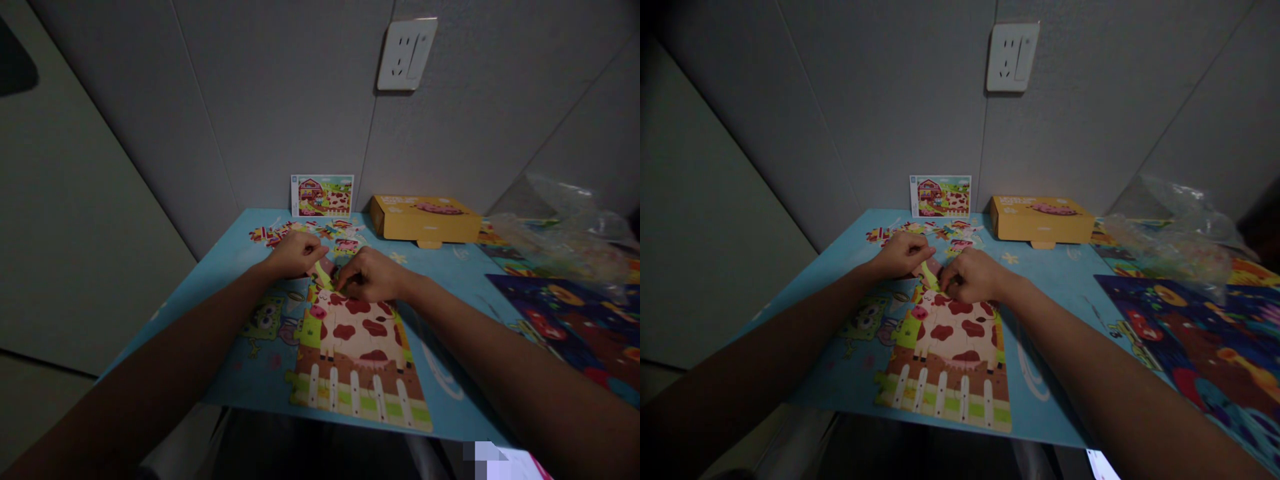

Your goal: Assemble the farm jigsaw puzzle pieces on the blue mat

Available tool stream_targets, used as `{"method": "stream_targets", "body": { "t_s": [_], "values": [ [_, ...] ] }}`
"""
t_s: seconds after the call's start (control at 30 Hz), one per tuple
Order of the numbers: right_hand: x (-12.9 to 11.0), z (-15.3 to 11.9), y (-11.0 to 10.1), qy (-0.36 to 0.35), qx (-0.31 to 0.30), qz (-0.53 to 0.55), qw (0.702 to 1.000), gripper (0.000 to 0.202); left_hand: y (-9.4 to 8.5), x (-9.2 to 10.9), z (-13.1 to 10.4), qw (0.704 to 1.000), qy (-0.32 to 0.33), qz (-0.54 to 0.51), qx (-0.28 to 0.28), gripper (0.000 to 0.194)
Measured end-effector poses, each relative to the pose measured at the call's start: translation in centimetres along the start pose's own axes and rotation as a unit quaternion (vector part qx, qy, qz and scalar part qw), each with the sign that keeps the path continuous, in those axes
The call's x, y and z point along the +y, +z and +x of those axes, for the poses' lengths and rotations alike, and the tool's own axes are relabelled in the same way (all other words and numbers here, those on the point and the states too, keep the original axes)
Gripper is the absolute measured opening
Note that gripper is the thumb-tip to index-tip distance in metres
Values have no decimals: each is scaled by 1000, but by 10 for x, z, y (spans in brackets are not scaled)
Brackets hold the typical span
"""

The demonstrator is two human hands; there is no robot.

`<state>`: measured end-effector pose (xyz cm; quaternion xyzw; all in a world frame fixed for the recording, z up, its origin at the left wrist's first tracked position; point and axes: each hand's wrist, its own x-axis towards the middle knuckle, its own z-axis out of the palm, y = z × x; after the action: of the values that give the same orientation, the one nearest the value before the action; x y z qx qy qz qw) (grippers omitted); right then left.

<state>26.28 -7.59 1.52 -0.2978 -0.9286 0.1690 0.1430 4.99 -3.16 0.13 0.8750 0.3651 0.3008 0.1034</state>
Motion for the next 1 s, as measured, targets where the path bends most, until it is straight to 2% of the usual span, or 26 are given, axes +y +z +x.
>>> {"method": "stream_targets", "body": {
  "t_s": [0.47,0.57,0.73,0.87,1.0],
  "values": [
    [-3,1,-1,7,-17,-16,1000,27,-1,1,0,1000,0,-1,-5,40],
    [-2,2,0,41,2,-74,996,28,0,1,0,1000,-9,2,12,40],
    [-2,3,-1,130,44,-169,976,28,1,0,0,996,-42,9,73,41],
    [-3,5,-2,186,64,-186,963,35,1,0,0,995,-55,8,87,42],
    [-1,5,0,194,78,-184,961,34,1,1,0,995,-55,3,83,44]
  ]
}}
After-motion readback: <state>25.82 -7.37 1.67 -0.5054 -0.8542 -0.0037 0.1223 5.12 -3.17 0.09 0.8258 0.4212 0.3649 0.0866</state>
